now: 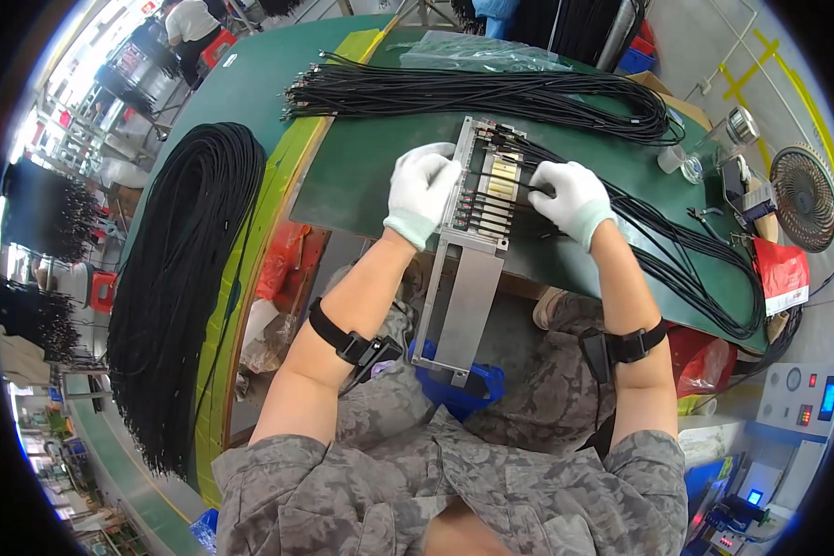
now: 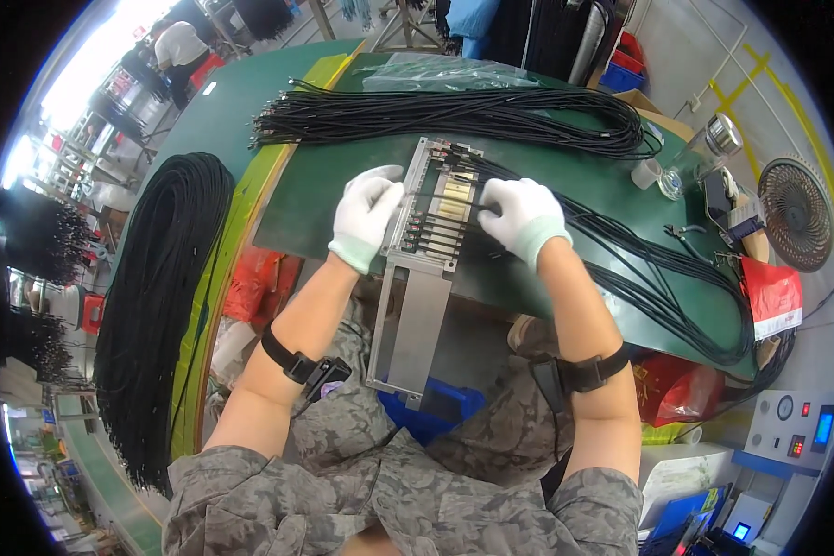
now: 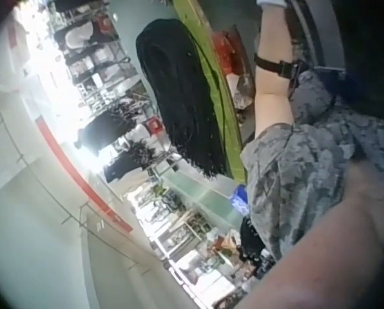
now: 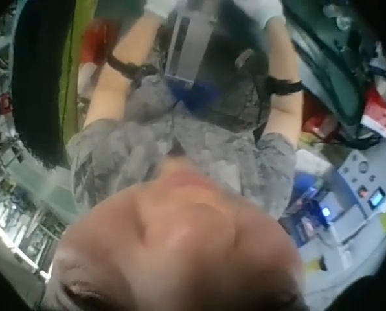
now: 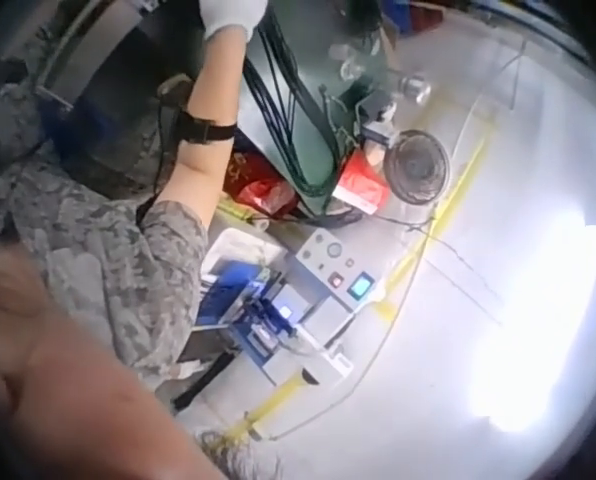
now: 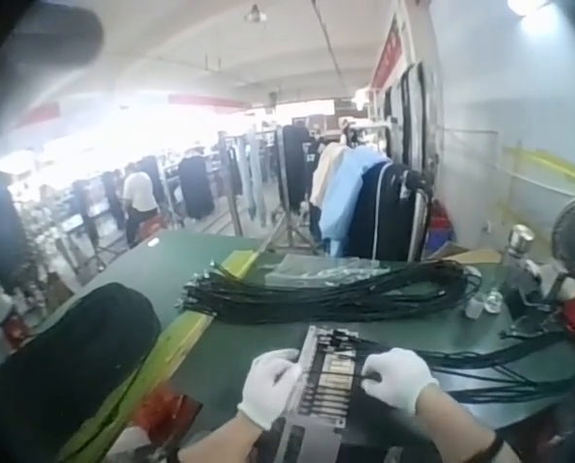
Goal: Processing and organizing electrical wire bundles using a specialized fixture on a manufacturing floor.
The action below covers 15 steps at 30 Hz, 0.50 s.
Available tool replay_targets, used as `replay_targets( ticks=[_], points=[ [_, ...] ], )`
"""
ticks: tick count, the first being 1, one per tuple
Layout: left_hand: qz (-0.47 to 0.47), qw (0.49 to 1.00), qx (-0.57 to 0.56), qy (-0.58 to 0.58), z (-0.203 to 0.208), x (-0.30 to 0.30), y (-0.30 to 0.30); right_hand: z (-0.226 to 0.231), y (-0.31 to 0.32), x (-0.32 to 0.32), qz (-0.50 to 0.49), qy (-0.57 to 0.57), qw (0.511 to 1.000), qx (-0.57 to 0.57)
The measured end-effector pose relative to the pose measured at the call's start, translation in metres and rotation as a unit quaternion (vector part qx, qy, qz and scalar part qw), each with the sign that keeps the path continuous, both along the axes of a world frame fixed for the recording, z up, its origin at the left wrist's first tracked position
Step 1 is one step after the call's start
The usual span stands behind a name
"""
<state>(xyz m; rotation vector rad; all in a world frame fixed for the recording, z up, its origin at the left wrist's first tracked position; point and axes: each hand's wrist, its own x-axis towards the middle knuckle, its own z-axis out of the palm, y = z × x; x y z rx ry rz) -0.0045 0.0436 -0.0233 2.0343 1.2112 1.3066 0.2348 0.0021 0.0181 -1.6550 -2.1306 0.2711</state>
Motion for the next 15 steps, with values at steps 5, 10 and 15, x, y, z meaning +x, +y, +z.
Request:
replay_targets(
  ticks=[5, 10, 15],
  points=[
    [0.044, 0.996, 0.05, 0.054, 0.0, 0.0, -0.001, -0.01, -0.001, 0.001, 0.023, 0.123, 0.992, -0.026],
    [0.066, 0.995, 0.029, 0.072, -0.005, 0.001, -0.003, -0.005, -0.001, -0.005, 0.037, -0.033, 0.998, 0.048],
    [0.042, 0.994, -0.035, 0.091, -0.013, -0.006, 0.001, -0.011, 0.001, -0.003, 0.044, -0.062, 0.995, 0.07]
  ],
)
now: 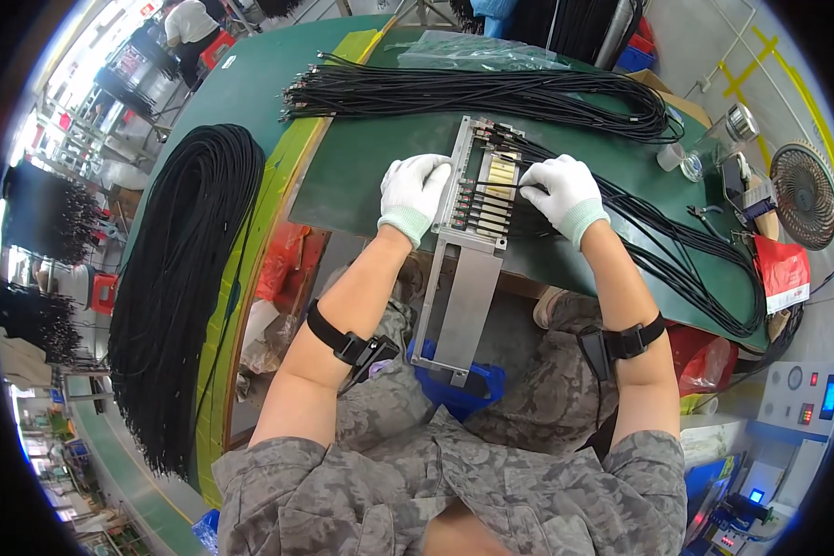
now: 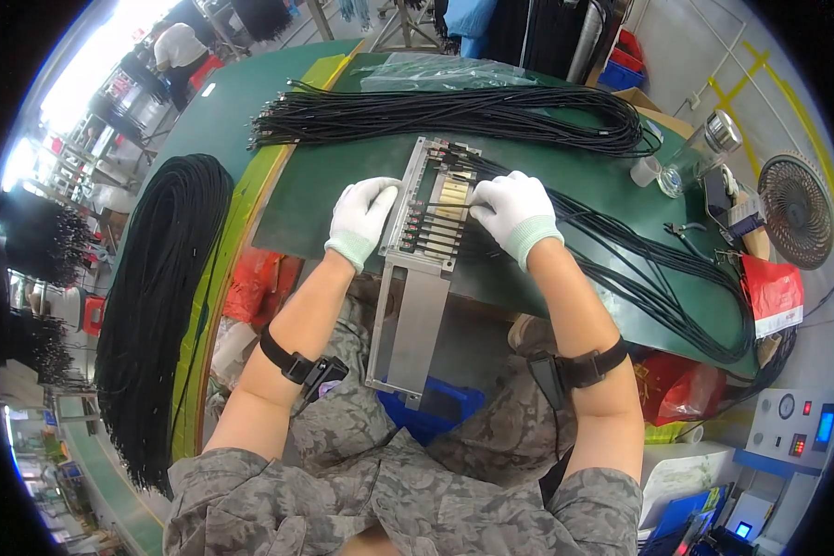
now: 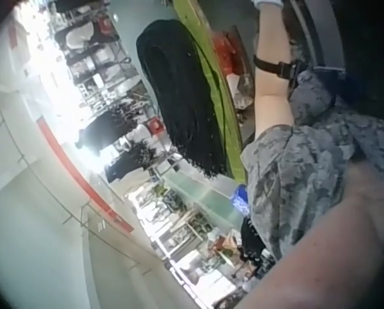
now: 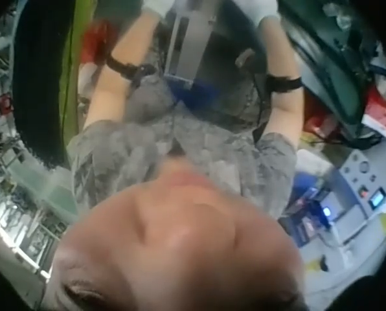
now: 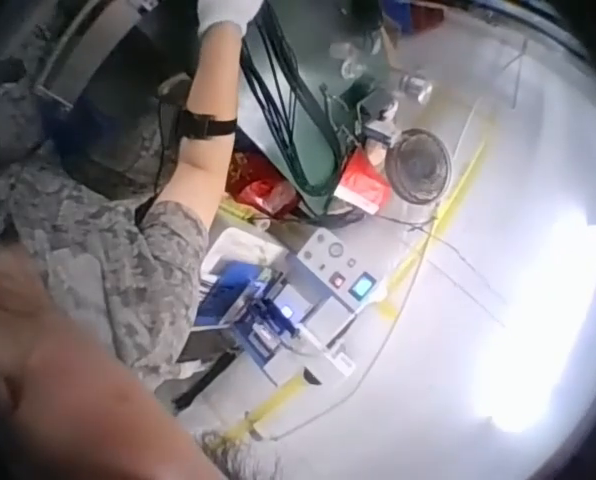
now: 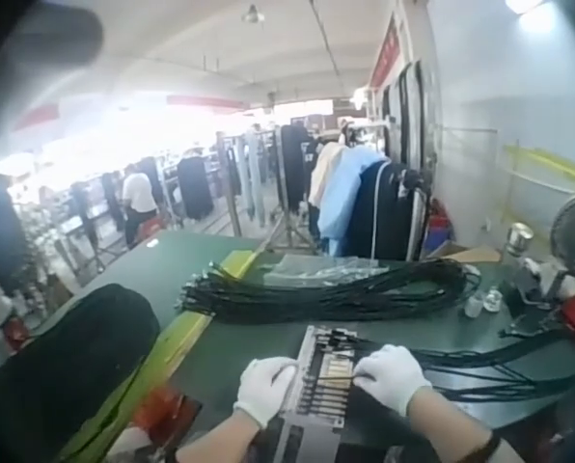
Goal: Processing and organizing electrical wire bundles using a specialized fixture on a manufacturing floor.
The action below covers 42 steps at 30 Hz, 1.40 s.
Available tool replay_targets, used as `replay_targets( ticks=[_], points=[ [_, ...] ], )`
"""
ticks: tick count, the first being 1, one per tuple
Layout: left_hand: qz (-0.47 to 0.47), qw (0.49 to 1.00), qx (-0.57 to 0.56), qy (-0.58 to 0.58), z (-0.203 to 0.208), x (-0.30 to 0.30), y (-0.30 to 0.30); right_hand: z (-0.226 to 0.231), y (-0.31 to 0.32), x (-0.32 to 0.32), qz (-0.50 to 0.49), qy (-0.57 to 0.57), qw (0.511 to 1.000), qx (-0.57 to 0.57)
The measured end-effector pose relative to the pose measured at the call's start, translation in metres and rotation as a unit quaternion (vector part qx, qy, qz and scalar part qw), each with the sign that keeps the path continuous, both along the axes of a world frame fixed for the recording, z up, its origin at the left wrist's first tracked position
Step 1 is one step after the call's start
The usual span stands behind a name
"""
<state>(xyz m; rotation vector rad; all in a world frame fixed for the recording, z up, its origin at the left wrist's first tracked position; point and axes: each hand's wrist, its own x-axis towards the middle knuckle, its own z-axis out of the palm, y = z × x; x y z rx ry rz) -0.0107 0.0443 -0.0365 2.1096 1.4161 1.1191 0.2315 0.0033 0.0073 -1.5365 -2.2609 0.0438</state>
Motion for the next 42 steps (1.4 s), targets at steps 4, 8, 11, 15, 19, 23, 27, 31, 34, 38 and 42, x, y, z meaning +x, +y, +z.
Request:
replay_targets(
  ticks=[4, 8, 11, 15, 19, 23, 27, 31, 34, 38, 42],
  points=[
    [0.009, 0.999, -0.014, 0.04, -0.001, -0.001, 0.001, -0.001, 0.002, -0.001, -0.009, -0.049, 0.999, 0.011],
    [0.0, 0.999, -0.017, 0.037, 0.005, 0.002, 0.01, 0.002, 0.01, 0.002, 0.01, -0.041, 0.998, 0.044],
    [-0.01, 0.999, -0.017, 0.036, 0.007, 0.004, 0.008, 0.0, 0.012, -0.001, 0.017, -0.029, 0.998, 0.049],
    [-0.095, 0.977, 0.132, 0.138, 0.002, 0.017, -0.006, 0.011, 0.011, -0.016, 0.003, -0.076, 0.996, 0.035],
    [-0.115, 0.971, 0.086, 0.19, 0.001, 0.027, -0.023, -0.01, 0.001, 0.002, -0.017, -0.046, 0.999, -0.018],
    [-0.128, 0.977, 0.063, 0.157, 0.001, 0.021, -0.03, -0.014, 0.002, 0.015, -0.095, 0.026, 0.994, 0.047],
    [-0.145, 0.979, 0.06, 0.129, 0.007, 0.014, -0.044, -0.004, 0.001, 0.016, -0.146, -0.011, 0.988, 0.041],
    [-0.149, 0.979, 0.053, 0.126, 0.009, 0.014, -0.048, -0.007, 0.003, 0.016, -0.137, -0.047, 0.988, -0.049],
    [-0.144, 0.977, 0.091, 0.129, 0.01, 0.019, -0.036, -0.023, 0.034, 0.039, -0.143, -0.017, 0.989, -0.04],
    [-0.148, 0.98, 0.053, 0.119, 0.022, 0.016, -0.03, -0.021, 0.038, 0.042, -0.177, 0.076, 0.956, 0.223],
    [-0.144, 0.98, 0.063, 0.124, 0.016, 0.016, -0.03, -0.007, 0.029, 0.027, -0.052, 0.073, 0.996, -0.013]
  ],
)
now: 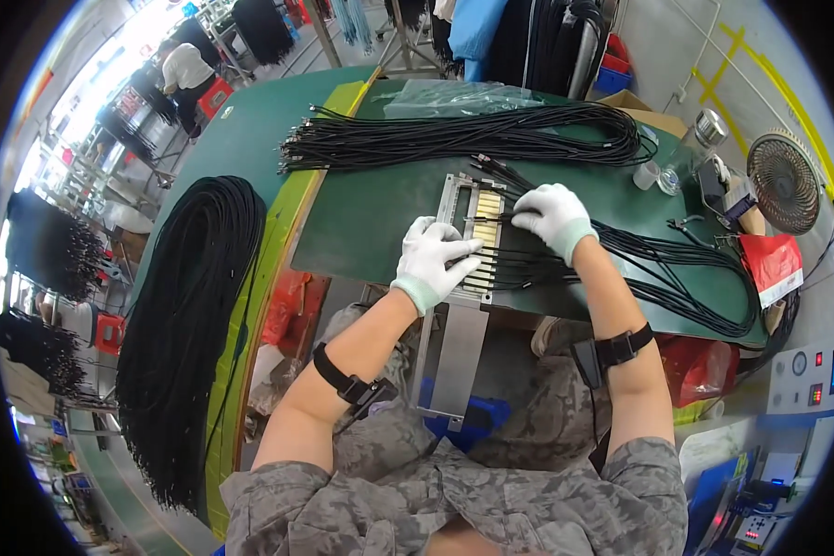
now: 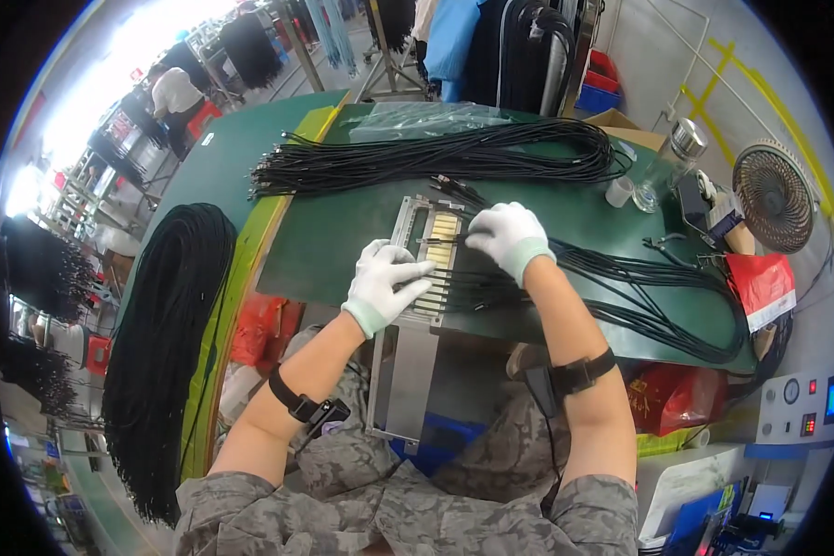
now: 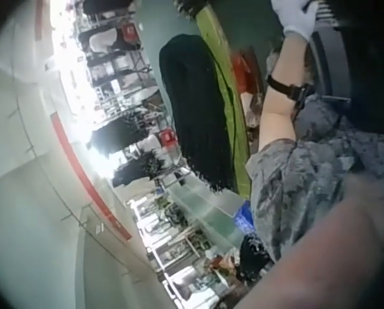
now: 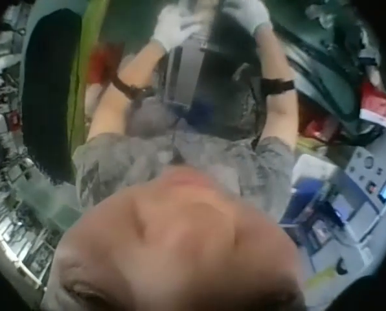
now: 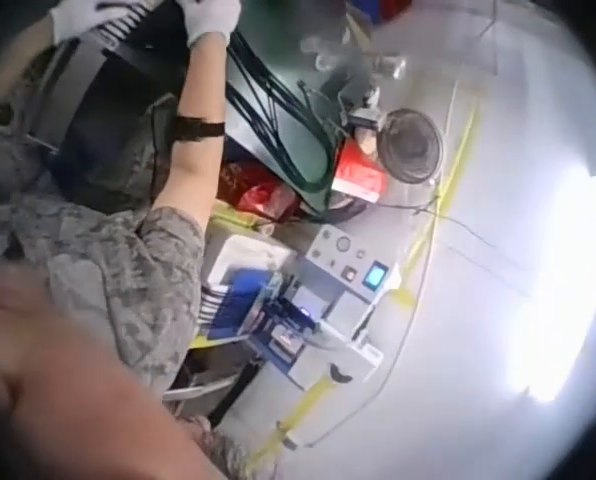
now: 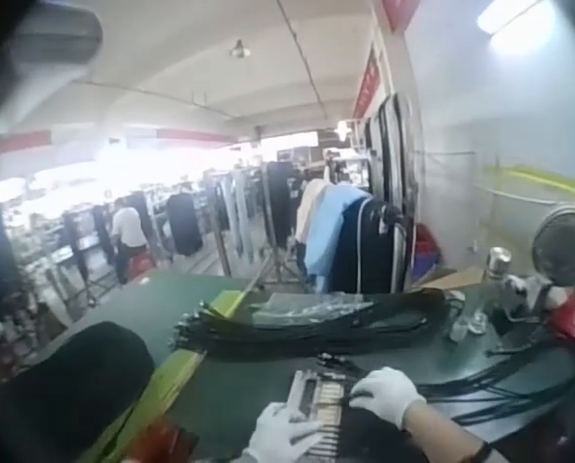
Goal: Processing and organizing electrical wire bundles using a specialized fixture on a manufacturing floor.
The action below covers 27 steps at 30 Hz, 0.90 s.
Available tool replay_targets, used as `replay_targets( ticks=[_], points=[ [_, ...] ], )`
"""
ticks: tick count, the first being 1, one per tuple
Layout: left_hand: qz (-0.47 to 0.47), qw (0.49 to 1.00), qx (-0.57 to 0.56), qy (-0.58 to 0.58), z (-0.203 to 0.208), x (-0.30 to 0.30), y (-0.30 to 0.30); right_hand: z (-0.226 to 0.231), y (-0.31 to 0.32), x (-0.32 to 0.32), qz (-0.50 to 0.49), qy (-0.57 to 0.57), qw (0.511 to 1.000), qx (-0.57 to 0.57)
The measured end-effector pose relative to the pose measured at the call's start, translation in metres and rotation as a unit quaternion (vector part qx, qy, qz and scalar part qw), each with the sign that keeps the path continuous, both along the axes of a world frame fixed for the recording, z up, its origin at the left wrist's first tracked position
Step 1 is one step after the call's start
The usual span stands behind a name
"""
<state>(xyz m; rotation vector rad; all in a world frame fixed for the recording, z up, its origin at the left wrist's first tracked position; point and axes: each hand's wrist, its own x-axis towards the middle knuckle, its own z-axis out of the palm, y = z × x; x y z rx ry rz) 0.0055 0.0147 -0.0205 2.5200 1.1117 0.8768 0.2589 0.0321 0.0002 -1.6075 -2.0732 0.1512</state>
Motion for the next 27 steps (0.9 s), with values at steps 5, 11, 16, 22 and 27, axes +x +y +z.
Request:
replay_targets(
  ticks=[5, 11, 16, 22, 27],
  points=[
    [-0.005, 1.0, 0.02, -0.012, -0.002, 0.002, -0.01, -0.009, -0.009, -0.01, -0.013, -0.149, 0.988, 0.033],
    [0.01, 0.995, -0.026, -0.092, -0.004, -0.005, -0.005, 0.01, -0.028, -0.02, -0.012, -0.116, 0.993, 0.009],
    [0.019, 0.986, 0.003, -0.164, 0.0, -0.005, 0.002, 0.022, -0.043, -0.04, 0.08, -0.089, 0.99, 0.071],
    [-0.06, 0.977, 0.008, -0.206, 0.003, -0.001, 0.004, 0.019, -0.046, -0.071, 0.112, 0.034, 0.99, 0.076],
    [-0.064, 0.982, 0.044, -0.17, 0.009, -0.005, -0.001, 0.028, -0.048, -0.066, 0.115, 0.059, 0.992, -0.014]
  ],
)
